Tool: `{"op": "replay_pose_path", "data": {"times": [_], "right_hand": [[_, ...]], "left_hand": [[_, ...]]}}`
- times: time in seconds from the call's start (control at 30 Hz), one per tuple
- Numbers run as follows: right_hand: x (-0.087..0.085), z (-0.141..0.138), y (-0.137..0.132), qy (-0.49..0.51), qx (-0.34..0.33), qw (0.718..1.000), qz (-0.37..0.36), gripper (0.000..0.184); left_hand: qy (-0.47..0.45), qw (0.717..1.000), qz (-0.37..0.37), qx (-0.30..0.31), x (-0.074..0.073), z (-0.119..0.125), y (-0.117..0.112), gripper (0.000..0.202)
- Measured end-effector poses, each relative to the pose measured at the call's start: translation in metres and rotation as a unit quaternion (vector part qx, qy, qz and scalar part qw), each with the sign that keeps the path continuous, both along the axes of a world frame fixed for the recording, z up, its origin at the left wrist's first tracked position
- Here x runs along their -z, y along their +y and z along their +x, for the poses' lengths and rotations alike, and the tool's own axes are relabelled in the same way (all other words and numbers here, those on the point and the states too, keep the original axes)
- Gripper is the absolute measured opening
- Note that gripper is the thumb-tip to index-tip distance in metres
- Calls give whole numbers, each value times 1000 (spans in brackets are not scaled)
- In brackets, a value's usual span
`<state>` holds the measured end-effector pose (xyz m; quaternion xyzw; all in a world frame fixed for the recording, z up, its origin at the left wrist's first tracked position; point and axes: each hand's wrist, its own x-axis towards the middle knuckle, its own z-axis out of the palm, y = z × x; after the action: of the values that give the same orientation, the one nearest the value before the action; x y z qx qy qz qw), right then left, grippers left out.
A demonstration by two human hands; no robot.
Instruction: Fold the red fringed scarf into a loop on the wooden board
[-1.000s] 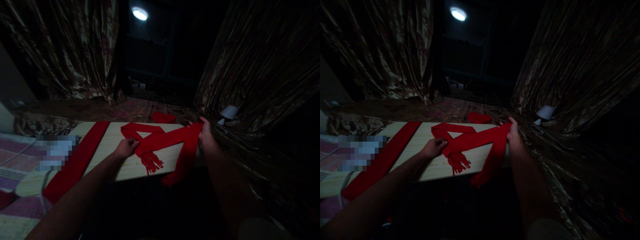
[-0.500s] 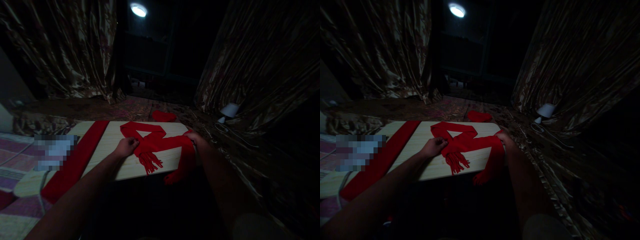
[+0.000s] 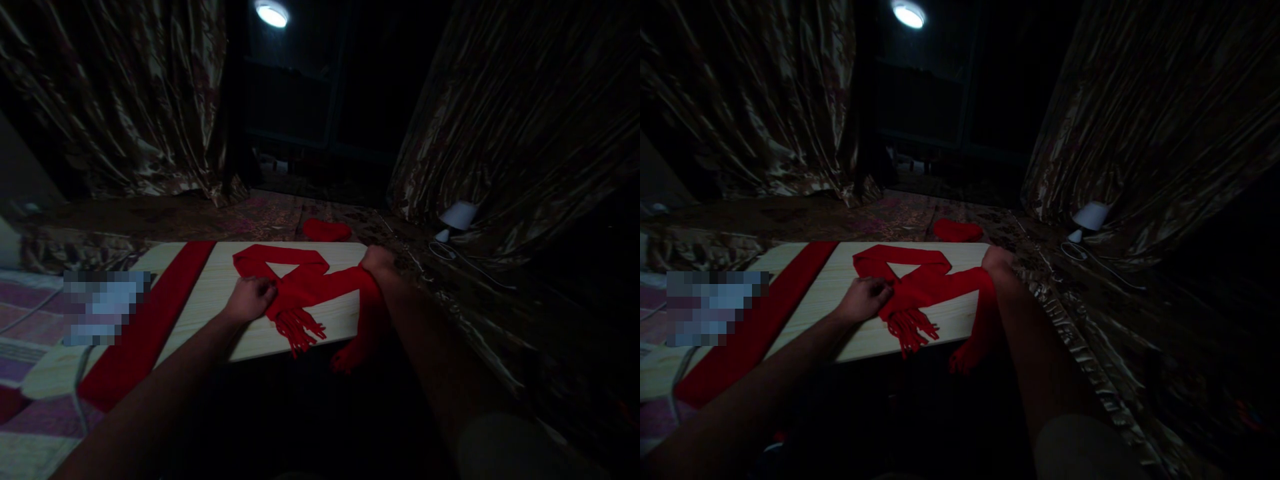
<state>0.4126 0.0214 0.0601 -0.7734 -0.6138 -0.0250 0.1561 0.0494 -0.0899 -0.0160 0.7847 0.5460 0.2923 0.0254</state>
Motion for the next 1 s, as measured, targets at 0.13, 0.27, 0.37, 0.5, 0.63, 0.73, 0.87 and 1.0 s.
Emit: {"op": "replay_pose_path", "data": {"times": [0.13, 0.27, 0.37, 0.5, 0.63, 0.73, 0.87, 1.0], "right_hand": [[9, -51, -3, -53, -75, 994, 51, 34], [26, -85, 7, 32, -92, 994, -50, 41], [38, -96, 20, 96, -103, 988, -71, 45], [50, -104, 34, 198, -141, 967, -75, 44], [55, -113, 42, 235, -160, 956, -72, 46], [52, -120, 43, 274, -180, 945, -20, 40], [44, -120, 42, 175, -173, 969, -29, 39], [42, -120, 35, 86, -151, 981, -80, 32]], "left_hand": [[-24, 999, 1, 37, 4, -3, 2, 30], [-23, 997, 38, 58, 7, -5, 5, 27], [-32, 993, 75, 85, 10, -5, 8, 27], [-60, 989, 62, 118, 14, -5, 10, 34], [-48, 989, 10, 143, 12, -3, 8, 42], [-37, 989, -9, 142, 10, -2, 7, 42], [-12, 991, -32, 128, 10, -1, 5, 45], [14, 992, -55, 109, 9, -1, 3, 52]]}}
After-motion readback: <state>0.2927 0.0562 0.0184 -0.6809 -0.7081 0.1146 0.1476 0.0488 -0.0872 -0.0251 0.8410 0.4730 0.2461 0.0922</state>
